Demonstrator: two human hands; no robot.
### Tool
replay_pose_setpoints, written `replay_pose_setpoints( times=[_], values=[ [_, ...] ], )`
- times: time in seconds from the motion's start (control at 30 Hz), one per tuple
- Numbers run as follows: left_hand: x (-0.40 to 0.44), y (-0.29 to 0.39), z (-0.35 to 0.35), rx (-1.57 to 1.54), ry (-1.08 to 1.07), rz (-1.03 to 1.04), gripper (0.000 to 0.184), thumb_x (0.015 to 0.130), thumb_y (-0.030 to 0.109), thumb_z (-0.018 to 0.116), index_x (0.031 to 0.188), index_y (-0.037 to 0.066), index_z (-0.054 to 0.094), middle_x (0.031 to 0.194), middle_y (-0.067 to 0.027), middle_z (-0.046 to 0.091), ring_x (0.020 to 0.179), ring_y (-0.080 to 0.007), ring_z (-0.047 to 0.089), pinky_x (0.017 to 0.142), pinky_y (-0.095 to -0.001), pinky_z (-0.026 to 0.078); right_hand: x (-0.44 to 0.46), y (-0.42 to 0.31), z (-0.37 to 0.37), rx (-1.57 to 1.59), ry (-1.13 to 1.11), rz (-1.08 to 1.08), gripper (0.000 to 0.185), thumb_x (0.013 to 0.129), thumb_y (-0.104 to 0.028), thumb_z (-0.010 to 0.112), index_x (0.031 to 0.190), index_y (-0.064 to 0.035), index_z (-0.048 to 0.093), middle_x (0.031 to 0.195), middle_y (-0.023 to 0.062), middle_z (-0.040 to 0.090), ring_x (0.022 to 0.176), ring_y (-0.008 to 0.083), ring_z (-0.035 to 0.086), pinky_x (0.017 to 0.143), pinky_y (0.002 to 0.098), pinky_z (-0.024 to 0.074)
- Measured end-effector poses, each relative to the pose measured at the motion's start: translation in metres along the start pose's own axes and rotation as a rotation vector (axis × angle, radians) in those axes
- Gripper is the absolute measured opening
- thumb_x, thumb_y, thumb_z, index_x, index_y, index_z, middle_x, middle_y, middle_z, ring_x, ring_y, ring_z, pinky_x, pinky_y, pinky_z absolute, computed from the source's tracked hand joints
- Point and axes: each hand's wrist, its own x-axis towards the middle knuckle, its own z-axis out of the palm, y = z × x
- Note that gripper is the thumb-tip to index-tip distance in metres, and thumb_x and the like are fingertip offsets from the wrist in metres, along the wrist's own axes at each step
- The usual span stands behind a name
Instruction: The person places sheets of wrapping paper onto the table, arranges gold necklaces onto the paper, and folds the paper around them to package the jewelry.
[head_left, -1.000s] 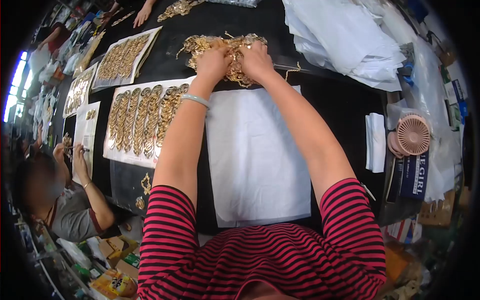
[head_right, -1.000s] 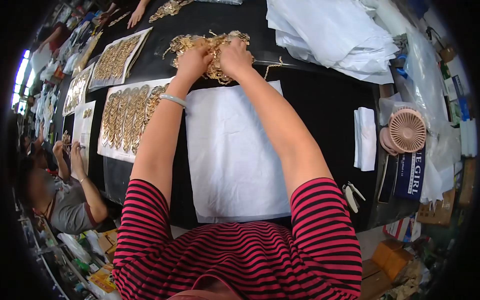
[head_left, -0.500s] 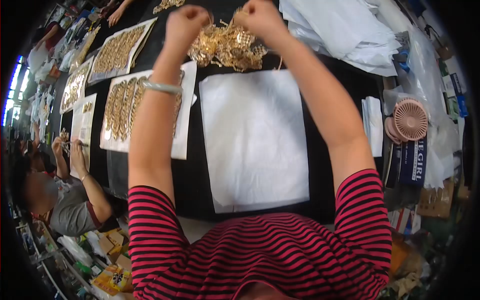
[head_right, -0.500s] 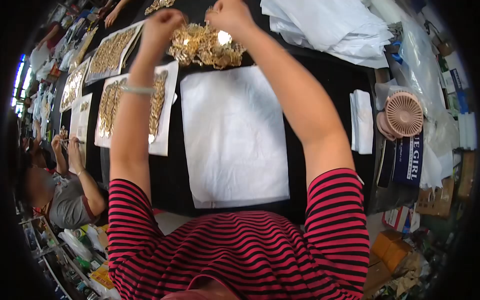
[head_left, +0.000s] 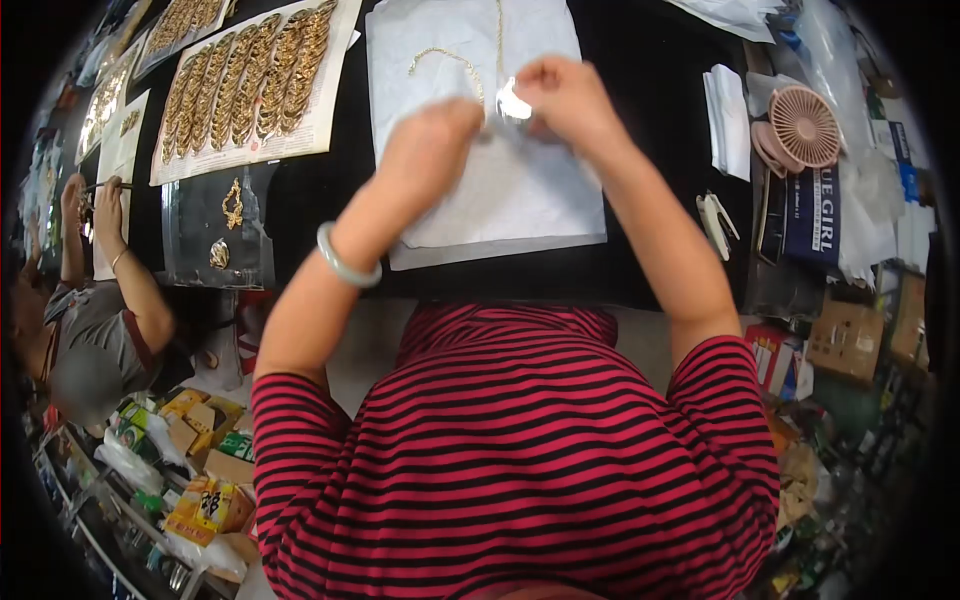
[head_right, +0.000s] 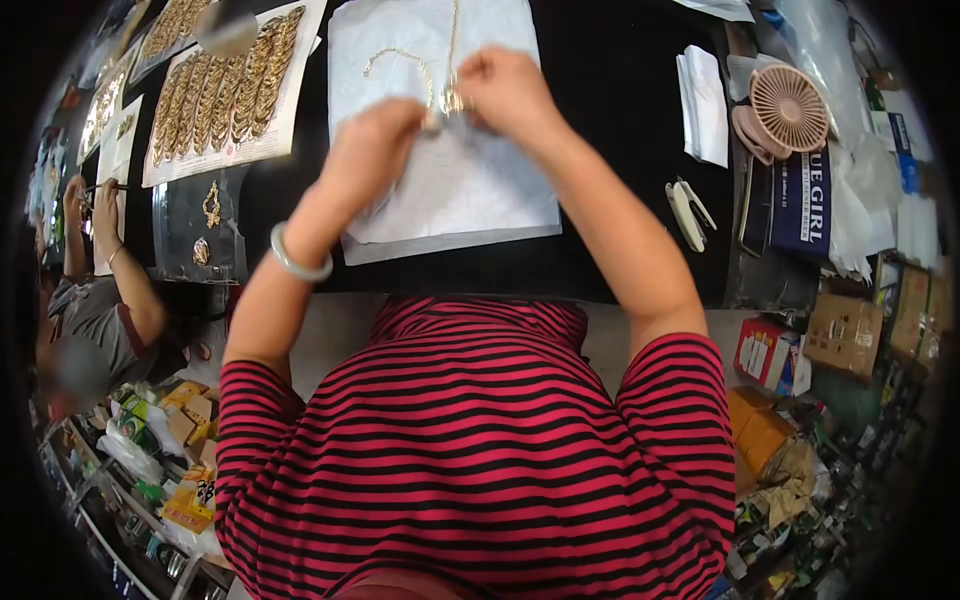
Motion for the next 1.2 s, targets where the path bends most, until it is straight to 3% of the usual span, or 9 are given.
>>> replay_pose_setpoints(
  times=[0.07, 0.2, 0.53, 0.7, 0.8, 0.87, 1.07, 1.13, 1.2],
  values=[
    [-0.03, 0.019, 0.003, -0.047, 0.007, 0.03, 0.012, 0.082, 0.003, 0.064, 0.094, 0.002, 0.064, 0.104, -0.0135, 0.067, 0.091, -0.0337, 0.065, 0.077, -0.0387, 0.054, -0.032, 0.014, 0.005, 0.035, -0.015, 0.071, 0.015, 0.077, -0.01, 0.069, 0.086, 0.0023, 0.065, 0.071, 0.0087, 0.067, 0.063, 0.0113, 0.064, 0.057, 0.0287, 0.0503],
    [-0.047, 0.033, -0.003, -0.106, 0.09, 0.089, 0.012, 0.078, 0.003, 0.064, 0.089, 0.002, 0.06, 0.092, -0.0124, 0.063, 0.088, -0.0332, 0.062, 0.073, -0.0415, 0.051, -0.056, 0.033, 0.009, -0.271, 0.046, -0.078, 0.015, 0.081, -0.01, 0.069, 0.089, 0.0014, 0.068, 0.079, 0.007, 0.068, 0.073, 0.0123, 0.065, 0.065, 0.0269, 0.0515],
    [-0.051, 0.035, -0.018, -0.108, -0.052, 0.03, 0.016, 0.078, 0.003, 0.069, 0.092, 0.0, 0.063, 0.102, -0.0145, 0.065, 0.091, -0.0339, 0.063, 0.077, -0.0393, 0.053, -0.068, 0.031, 0.013, -0.513, 0.028, -0.265, 0.015, 0.079, -0.013, 0.07, 0.088, -0.0004, 0.069, 0.089, 0.0117, 0.067, 0.074, 0.019, 0.065, 0.071, 0.0292, 0.051],
    [0.005, -0.007, -0.027, -0.103, 0.136, -0.172, 0.018, 0.077, 0.006, 0.065, 0.094, 0.002, 0.064, 0.095, -0.0151, 0.063, 0.086, -0.0343, 0.061, 0.078, -0.0433, 0.05, -0.006, -0.005, -0.003, -0.303, 0.03, -0.172, 0.018, 0.08, -0.015, 0.069, 0.093, -0.0023, 0.069, 0.092, 0.0141, 0.064, 0.081, 0.0257, 0.066, 0.075, 0.0337, 0.0513],
    [0.037, -0.039, -0.009, 0.121, 0.104, -0.163, 0.017, 0.077, 0.006, 0.064, 0.093, 0.003, 0.065, 0.094, -0.0156, 0.062, 0.086, -0.0352, 0.06, 0.08, -0.0448, 0.049, 0.042, -0.004, 0.02, -0.724, 0.289, -0.315, 0.024, 0.081, -0.017, 0.068, 0.101, -0.0034, 0.067, 0.097, 0.0163, 0.064, 0.091, 0.0317, 0.064, 0.08, 0.0382, 0.0507],
    [0.058, -0.056, 0.006, 0.189, -0.05, -0.128, 0.016, 0.077, 0.004, 0.061, 0.092, 0.003, 0.065, 0.094, -0.0162, 0.061, 0.09, -0.0356, 0.059, 0.081, -0.0446, 0.049, 0.054, 0.006, 0.029, -0.883, 0.154, -0.389, 0.033, 0.081, -0.021, 0.069, 0.108, -0.0032, 0.065, 0.1, 0.0171, 0.065, 0.096, 0.0343, 0.063, 0.083, 0.0408, 0.0501],
    [0.085, -0.039, -0.035, -0.285, -0.069, -0.128, 0.018, 0.077, 0.003, 0.066, 0.094, 0.005, 0.067, 0.094, -0.0125, 0.065, 0.092, -0.0275, 0.062, 0.074, -0.0371, 0.051, 0.058, -0.012, -0.014, -0.312, -0.287, -0.405, 0.021, 0.079, -0.021, 0.066, 0.094, -0.005, 0.066, 0.092, 0.0157, 0.064, 0.091, 0.0336, 0.063, 0.076, 0.0426, 0.0501],
    [0.101, -0.064, -0.042, -0.246, 0.053, -0.16, 0.019, 0.078, 0.007, 0.066, 0.096, 0.005, 0.068, 0.094, -0.0131, 0.066, 0.091, -0.0274, 0.064, 0.074, -0.0365, 0.051, 0.097, -0.03, -0.031, -0.455, -0.115, -0.336, 0.021, 0.08, -0.018, 0.067, 0.096, -0.0041, 0.067, 0.087, 0.0133, 0.061, 0.085, 0.0297, 0.061, 0.076, 0.0366, 0.0496],
    [0.145, -0.11, -0.036, -0.153, 0.163, -0.277, 0.021, 0.079, 0.01, 0.066, 0.099, 0.004, 0.068, 0.093, -0.015, 0.067, 0.087, -0.0293, 0.066, 0.075, -0.037, 0.052, 0.158, -0.034, -0.025, -0.571, 0.022, -0.521, 0.025, 0.077, -0.02, 0.069, 0.097, -0.0052, 0.068, 0.092, 0.0144, 0.063, 0.089, 0.0296, 0.063, 0.078, 0.0369, 0.0498]
  ],
)
